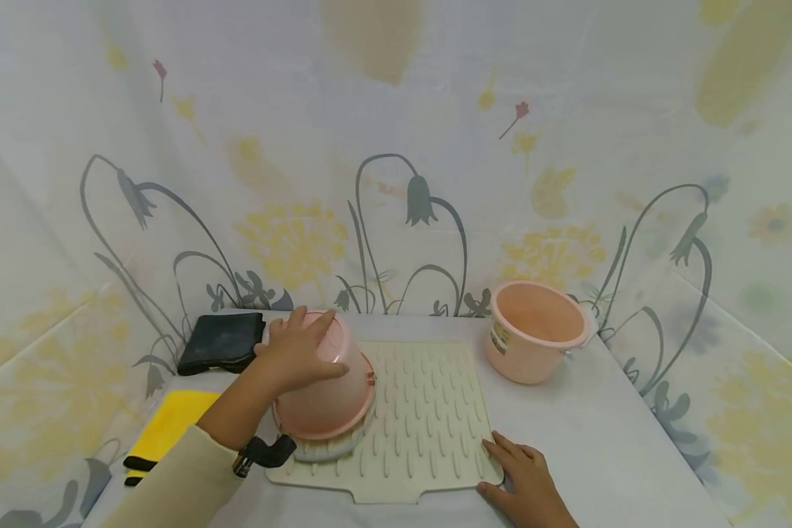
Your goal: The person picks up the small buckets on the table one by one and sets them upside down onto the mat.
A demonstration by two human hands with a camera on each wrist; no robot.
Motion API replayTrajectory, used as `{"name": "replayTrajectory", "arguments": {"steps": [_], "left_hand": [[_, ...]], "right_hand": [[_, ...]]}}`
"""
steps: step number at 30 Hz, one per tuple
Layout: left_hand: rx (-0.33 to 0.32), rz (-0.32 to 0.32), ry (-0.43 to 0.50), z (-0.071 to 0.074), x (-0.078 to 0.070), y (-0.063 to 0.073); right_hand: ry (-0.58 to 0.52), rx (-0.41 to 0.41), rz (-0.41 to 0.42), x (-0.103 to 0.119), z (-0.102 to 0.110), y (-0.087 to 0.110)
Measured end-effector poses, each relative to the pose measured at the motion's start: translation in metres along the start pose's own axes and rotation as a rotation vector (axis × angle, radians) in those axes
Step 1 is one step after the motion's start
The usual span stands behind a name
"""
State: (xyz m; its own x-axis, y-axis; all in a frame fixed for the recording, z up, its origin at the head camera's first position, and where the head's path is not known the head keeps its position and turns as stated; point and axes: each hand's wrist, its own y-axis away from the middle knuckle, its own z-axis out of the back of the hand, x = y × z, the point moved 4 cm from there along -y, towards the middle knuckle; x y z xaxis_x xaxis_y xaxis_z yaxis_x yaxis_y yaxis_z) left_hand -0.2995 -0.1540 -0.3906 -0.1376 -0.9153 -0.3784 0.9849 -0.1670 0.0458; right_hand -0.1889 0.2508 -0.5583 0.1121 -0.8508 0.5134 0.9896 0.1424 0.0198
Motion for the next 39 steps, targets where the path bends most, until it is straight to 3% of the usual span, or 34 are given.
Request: {"name": "replayTrajectory", "arguments": {"steps": [7,20,39], "left_hand": [[-0.011,-0.008,-0.003,-0.001,-0.007,-0.009],[0.039,-0.026,-0.033,-0.01,-0.022,-0.016],[0.036,0.013,-0.026,-0.011,-0.026,-0.018]], "right_hand": [[-0.007,-0.003,-0.011,0.002,0.002,-0.001],[0.011,0.003,-0.005,-0.002,-0.001,-0.001],[0.006,0.001,0.001,-0.003,0.001,0.0]]}}
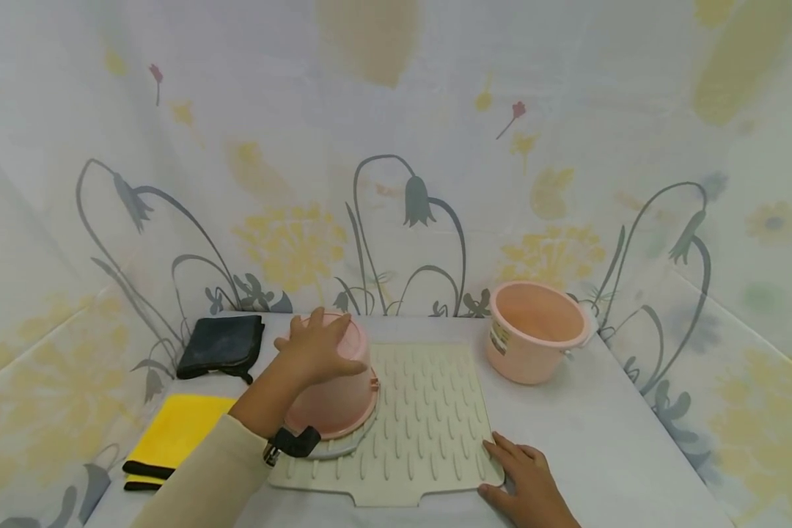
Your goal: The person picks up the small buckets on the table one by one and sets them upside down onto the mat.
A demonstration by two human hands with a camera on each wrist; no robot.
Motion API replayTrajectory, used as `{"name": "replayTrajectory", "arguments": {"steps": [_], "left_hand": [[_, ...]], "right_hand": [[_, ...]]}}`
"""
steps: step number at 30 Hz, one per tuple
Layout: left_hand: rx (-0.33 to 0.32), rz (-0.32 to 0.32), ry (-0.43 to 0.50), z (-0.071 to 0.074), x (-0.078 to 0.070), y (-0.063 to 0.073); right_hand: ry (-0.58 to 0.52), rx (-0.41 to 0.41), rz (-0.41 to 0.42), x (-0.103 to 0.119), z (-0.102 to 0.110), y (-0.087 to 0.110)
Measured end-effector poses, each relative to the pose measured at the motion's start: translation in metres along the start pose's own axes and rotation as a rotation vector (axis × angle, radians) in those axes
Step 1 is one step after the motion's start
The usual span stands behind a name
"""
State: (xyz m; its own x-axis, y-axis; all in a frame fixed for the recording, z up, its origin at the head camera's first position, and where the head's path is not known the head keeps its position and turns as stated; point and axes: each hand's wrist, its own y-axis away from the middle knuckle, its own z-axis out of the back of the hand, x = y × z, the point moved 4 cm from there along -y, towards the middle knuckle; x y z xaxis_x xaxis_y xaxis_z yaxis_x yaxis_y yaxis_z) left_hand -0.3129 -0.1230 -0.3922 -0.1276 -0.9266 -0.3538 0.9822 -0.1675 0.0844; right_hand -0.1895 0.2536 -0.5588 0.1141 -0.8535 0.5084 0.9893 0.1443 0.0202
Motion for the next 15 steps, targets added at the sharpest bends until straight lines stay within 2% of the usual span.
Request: {"name": "replayTrajectory", "arguments": {"steps": [9,15], "left_hand": [[-0.109,0.02,0.172,0.008,0.012,0.005],[-0.168,0.02,0.256,0.008,0.021,0.017]], "right_hand": [[0.005,0.007,-0.015,0.004,0.001,-0.002],[0.006,0.003,-0.013,0.002,0.0,-0.002]]}}
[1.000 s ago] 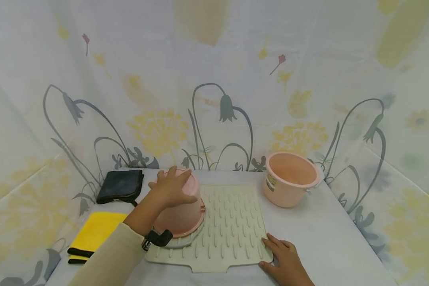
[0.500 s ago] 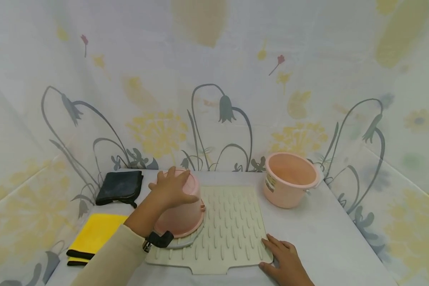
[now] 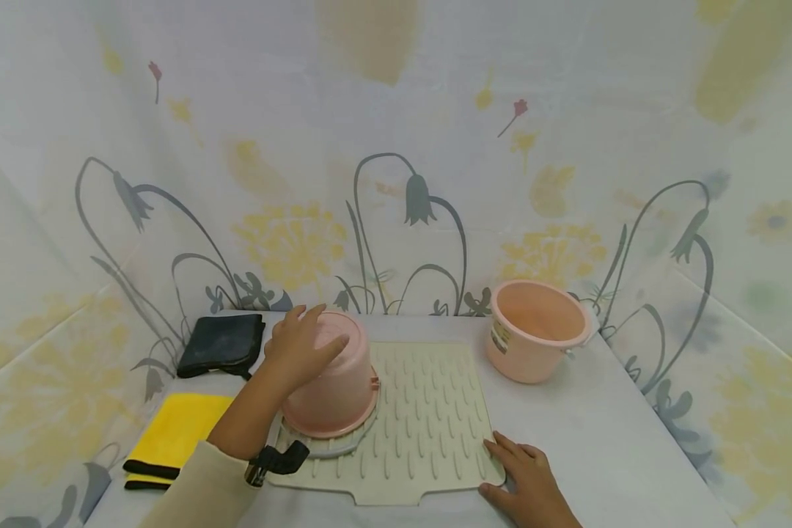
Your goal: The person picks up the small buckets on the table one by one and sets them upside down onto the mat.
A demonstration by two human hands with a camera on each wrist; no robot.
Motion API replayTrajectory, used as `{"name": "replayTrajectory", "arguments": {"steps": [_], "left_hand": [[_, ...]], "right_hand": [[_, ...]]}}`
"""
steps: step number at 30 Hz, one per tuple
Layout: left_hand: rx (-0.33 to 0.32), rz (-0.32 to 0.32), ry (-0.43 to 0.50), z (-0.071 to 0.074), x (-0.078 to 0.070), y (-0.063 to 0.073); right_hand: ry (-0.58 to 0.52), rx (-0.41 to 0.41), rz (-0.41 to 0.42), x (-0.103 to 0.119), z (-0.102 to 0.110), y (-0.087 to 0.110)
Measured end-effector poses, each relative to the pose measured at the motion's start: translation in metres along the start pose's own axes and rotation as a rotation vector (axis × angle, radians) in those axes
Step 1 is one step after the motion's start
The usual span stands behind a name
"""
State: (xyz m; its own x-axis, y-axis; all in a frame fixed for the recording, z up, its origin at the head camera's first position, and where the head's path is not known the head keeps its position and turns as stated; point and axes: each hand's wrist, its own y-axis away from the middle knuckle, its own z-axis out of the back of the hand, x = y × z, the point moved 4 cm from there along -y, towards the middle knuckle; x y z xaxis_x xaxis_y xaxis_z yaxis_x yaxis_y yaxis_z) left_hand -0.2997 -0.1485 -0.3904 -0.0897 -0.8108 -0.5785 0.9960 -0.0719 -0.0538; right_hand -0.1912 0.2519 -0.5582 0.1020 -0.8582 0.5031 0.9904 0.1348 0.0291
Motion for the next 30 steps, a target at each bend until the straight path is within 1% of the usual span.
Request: {"name": "replayTrajectory", "arguments": {"steps": [5,9,14,17,19,22,30], "left_hand": [[-0.045,0.021,0.064,0.003,0.004,0.018],[-0.105,0.029,0.09,0.005,0.009,0.035],[-0.173,0.017,0.169,0.001,0.024,0.054],[-0.179,0.037,0.202,-0.005,0.036,0.064],[-0.165,0.066,0.214,-0.011,0.044,0.071],[-0.127,0.115,0.21,-0.02,0.055,0.079],[-0.018,0.224,0.134,-0.05,0.08,0.101]], "right_hand": [[-0.009,-0.002,-0.008,0.0,0.0,0.001],[-0.015,-0.003,-0.004,0.001,0.001,0.001],[-0.012,-0.006,0.0,0.001,0.001,0.001],[-0.004,-0.006,-0.006,0.001,0.001,0.002],[0.001,-0.008,-0.004,0.001,0.002,0.002],[-0.006,-0.01,0.0,0.001,0.002,0.003],[-0.016,-0.013,0.012,0.0,0.0,0.003]]}}
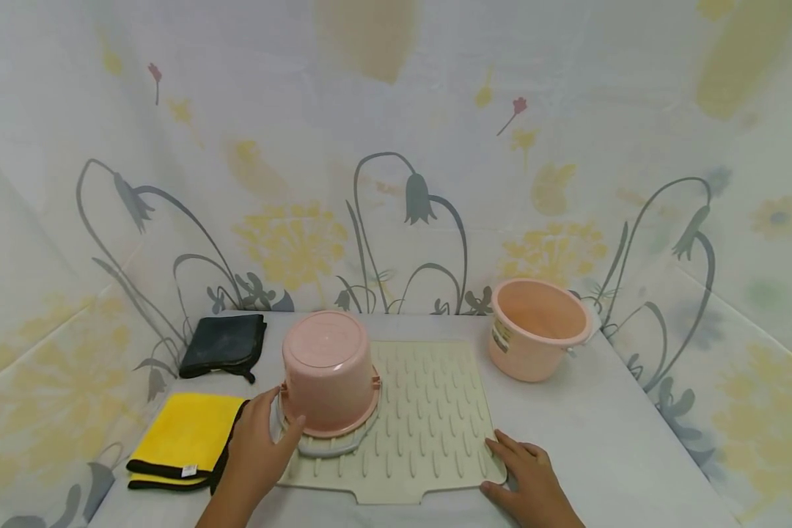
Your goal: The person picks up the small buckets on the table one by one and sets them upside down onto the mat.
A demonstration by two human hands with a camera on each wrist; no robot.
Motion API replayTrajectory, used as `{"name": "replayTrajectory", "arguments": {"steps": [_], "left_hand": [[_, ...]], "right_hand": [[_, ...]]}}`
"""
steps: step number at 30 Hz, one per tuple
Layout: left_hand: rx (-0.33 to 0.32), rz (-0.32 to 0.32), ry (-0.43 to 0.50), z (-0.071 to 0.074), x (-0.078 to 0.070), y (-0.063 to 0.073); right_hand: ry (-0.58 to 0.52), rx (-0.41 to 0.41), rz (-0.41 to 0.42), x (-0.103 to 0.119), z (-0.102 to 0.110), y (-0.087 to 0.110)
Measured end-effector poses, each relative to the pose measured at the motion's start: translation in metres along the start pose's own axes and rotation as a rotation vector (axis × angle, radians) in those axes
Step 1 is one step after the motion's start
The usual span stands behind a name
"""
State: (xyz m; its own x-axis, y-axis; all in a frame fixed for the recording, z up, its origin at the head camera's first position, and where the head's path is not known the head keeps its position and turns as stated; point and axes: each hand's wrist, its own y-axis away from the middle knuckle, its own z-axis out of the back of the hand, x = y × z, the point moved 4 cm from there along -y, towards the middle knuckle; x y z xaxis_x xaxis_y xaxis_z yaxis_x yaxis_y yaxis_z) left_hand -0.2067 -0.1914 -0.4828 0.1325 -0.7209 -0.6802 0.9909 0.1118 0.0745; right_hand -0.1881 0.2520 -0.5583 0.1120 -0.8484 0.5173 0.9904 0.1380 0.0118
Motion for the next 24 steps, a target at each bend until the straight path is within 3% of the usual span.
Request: {"name": "replayTrajectory", "arguments": {"steps": [5,11,15,18,24], "left_hand": [[0.06,0.038,-0.077,-0.017,0.019,0.005],[0.085,0.019,-0.13,-0.033,0.038,0.009],[0.079,-0.011,-0.213,-0.038,0.048,0.01],[0.095,0.0,-0.254,-0.04,0.056,0.01],[0.18,0.046,-0.291,-0.045,0.068,0.006]], "right_hand": [[-0.001,0.002,-0.021,-0.003,-0.002,-0.003],[0.008,-0.005,-0.008,-0.006,-0.004,-0.004],[0.003,-0.01,0.008,-0.006,-0.003,-0.004],[0.005,-0.012,0.009,-0.006,-0.005,-0.005],[0.017,-0.009,0.0,-0.007,-0.005,-0.005]]}}
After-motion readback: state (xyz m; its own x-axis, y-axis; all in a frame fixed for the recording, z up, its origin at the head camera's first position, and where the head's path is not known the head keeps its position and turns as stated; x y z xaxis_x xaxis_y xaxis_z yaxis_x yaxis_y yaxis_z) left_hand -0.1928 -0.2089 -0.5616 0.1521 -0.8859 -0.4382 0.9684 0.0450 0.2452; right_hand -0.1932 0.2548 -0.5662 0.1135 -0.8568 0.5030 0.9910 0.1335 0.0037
